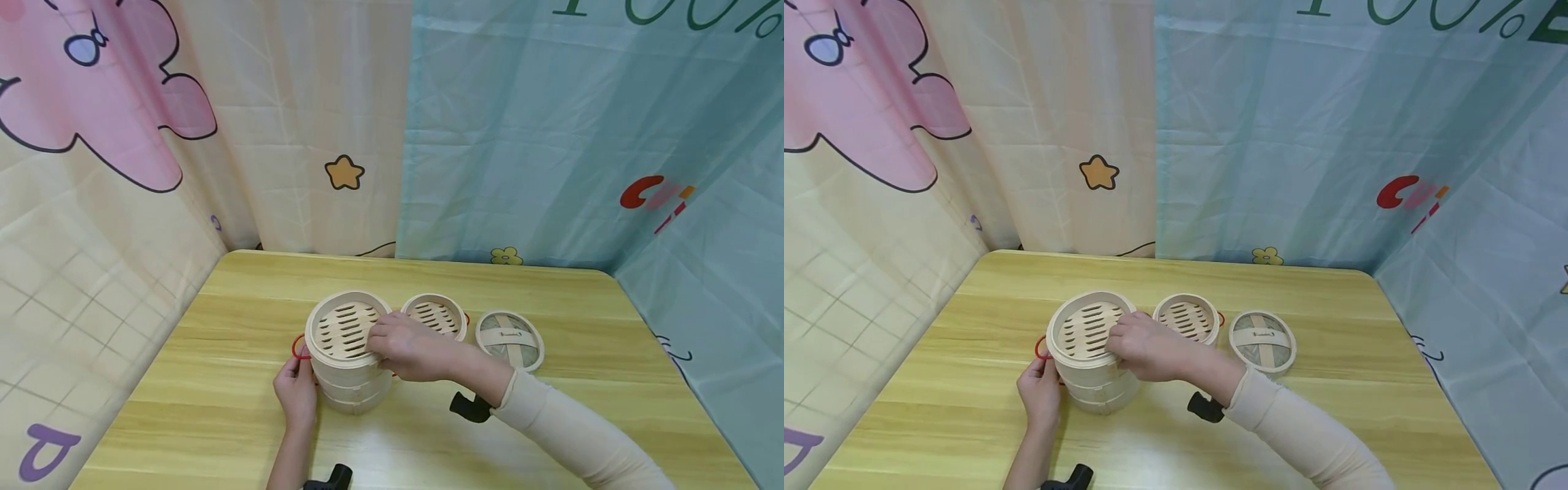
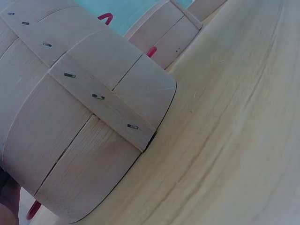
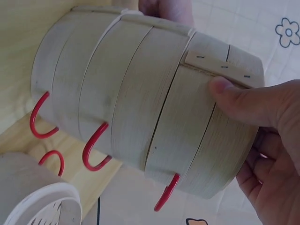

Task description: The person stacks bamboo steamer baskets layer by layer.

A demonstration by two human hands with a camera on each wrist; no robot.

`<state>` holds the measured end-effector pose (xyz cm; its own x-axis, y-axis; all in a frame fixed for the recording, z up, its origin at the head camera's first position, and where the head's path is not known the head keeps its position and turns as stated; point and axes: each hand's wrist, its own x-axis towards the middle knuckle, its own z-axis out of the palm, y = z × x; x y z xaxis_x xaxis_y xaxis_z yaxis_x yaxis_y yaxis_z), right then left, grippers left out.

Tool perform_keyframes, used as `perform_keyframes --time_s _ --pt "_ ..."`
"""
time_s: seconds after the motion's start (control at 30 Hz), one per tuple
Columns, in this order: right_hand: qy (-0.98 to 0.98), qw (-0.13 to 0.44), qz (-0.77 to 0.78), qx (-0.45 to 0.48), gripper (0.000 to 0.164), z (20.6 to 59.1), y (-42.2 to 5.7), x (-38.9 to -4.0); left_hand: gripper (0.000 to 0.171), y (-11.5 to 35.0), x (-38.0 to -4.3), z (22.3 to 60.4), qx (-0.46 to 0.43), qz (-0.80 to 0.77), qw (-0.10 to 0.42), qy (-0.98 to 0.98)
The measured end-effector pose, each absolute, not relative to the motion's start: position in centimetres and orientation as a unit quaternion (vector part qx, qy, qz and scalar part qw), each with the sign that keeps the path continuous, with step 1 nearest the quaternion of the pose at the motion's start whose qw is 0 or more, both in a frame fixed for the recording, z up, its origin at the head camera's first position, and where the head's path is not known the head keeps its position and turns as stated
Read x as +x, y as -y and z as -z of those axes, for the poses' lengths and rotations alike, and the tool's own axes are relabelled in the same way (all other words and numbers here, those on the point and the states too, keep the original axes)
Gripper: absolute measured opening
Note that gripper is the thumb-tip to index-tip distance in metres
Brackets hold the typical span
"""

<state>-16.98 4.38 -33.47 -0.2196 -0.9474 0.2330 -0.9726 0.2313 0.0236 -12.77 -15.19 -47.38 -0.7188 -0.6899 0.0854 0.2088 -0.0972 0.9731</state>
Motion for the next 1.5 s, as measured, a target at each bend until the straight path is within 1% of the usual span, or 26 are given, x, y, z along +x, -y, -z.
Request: perform_keyframes --time_s 0.17,0.37,0.57,0.73,0.87,0.97,1.13,1.3,1.5 --pt "0.791 0.106 -0.065 0.600 0.019 33.4 -4.0 -16.4 0.017 15.1 -12.8 47.3 0.198 0.713 0.317 0.593" --pt "0.811 0.101 -0.060 0.573 0.014 33.4 -3.5 -15.7 0.019 15.1 -12.8 47.1 0.196 0.703 0.322 0.602" --pt "0.824 0.099 -0.070 0.553 0.017 33.2 -3.1 -15.3 0.019 15.1 -12.6 47.1 0.189 0.707 0.325 0.599" --pt "0.826 0.113 -0.084 0.546 0.018 33.5 -2.6 -14.9 0.016 15.2 -12.5 47.1 0.190 0.714 0.327 0.589" --pt "0.830 0.121 -0.088 0.537 0.018 33.5 -2.2 -14.5 0.022 15.2 -12.7 47.2 0.189 0.728 0.319 0.577" --pt "0.836 0.115 -0.086 0.530 0.019 33.5 -2.0 -14.4 0.023 15.2 -12.8 47.3 0.188 0.733 0.315 0.573" --pt "0.839 0.105 -0.085 0.527 0.020 33.3 -1.9 -14.4 0.019 15.1 -12.8 47.3 0.189 0.728 0.317 0.577" --pt "0.838 0.101 -0.088 0.529 0.021 33.3 -1.9 -14.5 0.020 15.1 -12.8 47.2 0.189 0.727 0.315 0.579" --pt "0.842 0.091 -0.076 0.527 0.019 33.1 -2.0 -14.5 0.016 15.2 -12.6 47.1 0.187 0.727 0.315 0.581"
